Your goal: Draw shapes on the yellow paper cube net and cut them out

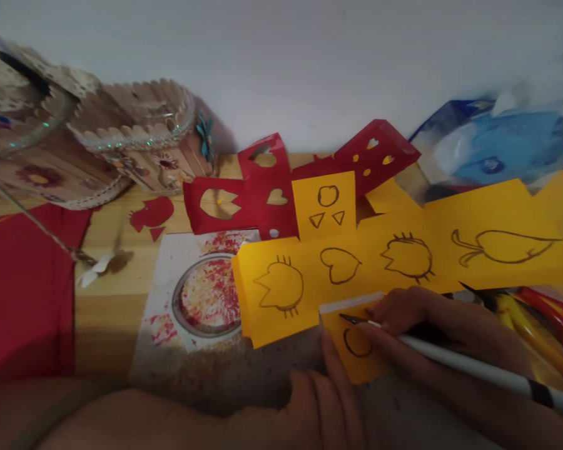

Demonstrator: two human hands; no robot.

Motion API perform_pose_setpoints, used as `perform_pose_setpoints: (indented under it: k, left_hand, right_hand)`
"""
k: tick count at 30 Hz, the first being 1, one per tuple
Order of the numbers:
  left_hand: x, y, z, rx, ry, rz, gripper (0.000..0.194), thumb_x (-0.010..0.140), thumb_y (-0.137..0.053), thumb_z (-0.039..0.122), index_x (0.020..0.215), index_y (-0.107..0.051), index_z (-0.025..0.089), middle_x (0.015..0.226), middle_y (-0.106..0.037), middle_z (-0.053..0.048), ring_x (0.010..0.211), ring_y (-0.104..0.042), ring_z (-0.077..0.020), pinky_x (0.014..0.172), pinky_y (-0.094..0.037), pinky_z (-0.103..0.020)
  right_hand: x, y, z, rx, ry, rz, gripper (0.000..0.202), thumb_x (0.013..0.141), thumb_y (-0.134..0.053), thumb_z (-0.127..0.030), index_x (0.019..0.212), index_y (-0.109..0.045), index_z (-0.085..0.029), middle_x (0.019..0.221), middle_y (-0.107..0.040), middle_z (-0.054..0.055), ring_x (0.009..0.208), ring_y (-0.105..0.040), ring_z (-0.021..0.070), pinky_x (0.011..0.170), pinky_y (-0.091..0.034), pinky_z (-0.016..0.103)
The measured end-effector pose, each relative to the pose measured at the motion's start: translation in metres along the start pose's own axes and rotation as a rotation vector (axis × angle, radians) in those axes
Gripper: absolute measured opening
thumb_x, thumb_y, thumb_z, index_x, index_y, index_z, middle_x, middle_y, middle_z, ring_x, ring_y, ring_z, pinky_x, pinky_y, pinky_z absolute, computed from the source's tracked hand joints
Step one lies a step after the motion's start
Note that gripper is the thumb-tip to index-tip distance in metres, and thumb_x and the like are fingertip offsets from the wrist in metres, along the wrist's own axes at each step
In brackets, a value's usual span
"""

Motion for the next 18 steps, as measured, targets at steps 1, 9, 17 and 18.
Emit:
perform_pose_setpoints:
  k: [1, 9, 17, 18]
  left_hand:
    - [0.0001, -0.0001, -0.0004, -0.007, 0.004, -0.003, 0.033, 0.099, -0.030, 0.005, 0.079, -0.053, 0.018, 0.078, -0.072, 0.007, 0.053, -0.056, -0.0041, 0.050, -0.045, -0.012]
    - [-0.0009, -0.0032, 0.0021, -0.062, -0.024, -0.041, 0.028, 0.098, -0.033, 0.012, 0.086, -0.058, 0.017, 0.093, -0.074, 0.000, 0.057, -0.058, -0.0073, 0.051, -0.045, -0.018]
    - [-0.0031, -0.0042, 0.0072, -0.057, -0.057, -0.027, 0.027, 0.097, -0.037, 0.017, 0.087, -0.062, 0.014, 0.099, -0.073, -0.007, 0.058, -0.057, -0.0092, 0.051, -0.042, -0.020]
    - [-0.0033, -0.0048, 0.0075, -0.051, -0.058, -0.030, 0.027, 0.097, -0.037, 0.017, 0.088, -0.062, 0.014, 0.098, -0.073, -0.007, 0.058, -0.057, -0.0091, 0.051, -0.043, -0.020]
  right_hand:
    - [-0.0001, 0.0000, 0.0002, -0.001, 0.001, 0.001, 0.025, 0.086, -0.064, -0.034, 0.065, -0.053, -0.027, 0.049, -0.060, -0.007, 0.038, -0.056, 0.0115, 0.035, -0.042, 0.022]
    - [-0.0024, 0.0014, 0.0013, 0.002, 0.008, 0.002, 0.023, 0.086, -0.064, -0.034, 0.067, -0.053, -0.028, 0.048, -0.059, -0.007, 0.037, -0.054, 0.0118, 0.034, -0.041, 0.022]
    - [-0.0020, -0.0010, 0.0019, 0.006, 0.004, -0.001, 0.021, 0.086, -0.064, -0.034, 0.069, -0.054, -0.028, 0.050, -0.061, -0.008, 0.039, -0.056, 0.0112, 0.036, -0.042, 0.021]
    - [-0.0019, -0.0009, 0.0014, 0.007, 0.011, 0.003, 0.021, 0.086, -0.064, -0.033, 0.069, -0.054, -0.028, 0.050, -0.060, -0.009, 0.039, -0.055, 0.0110, 0.036, -0.042, 0.021]
Point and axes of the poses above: each hand's wrist, its own x-axis towards the middle knuckle, its own y-axis out of the back of the hand, z = x × y, the point moved 8 cm from there along x, towards the middle knuckle
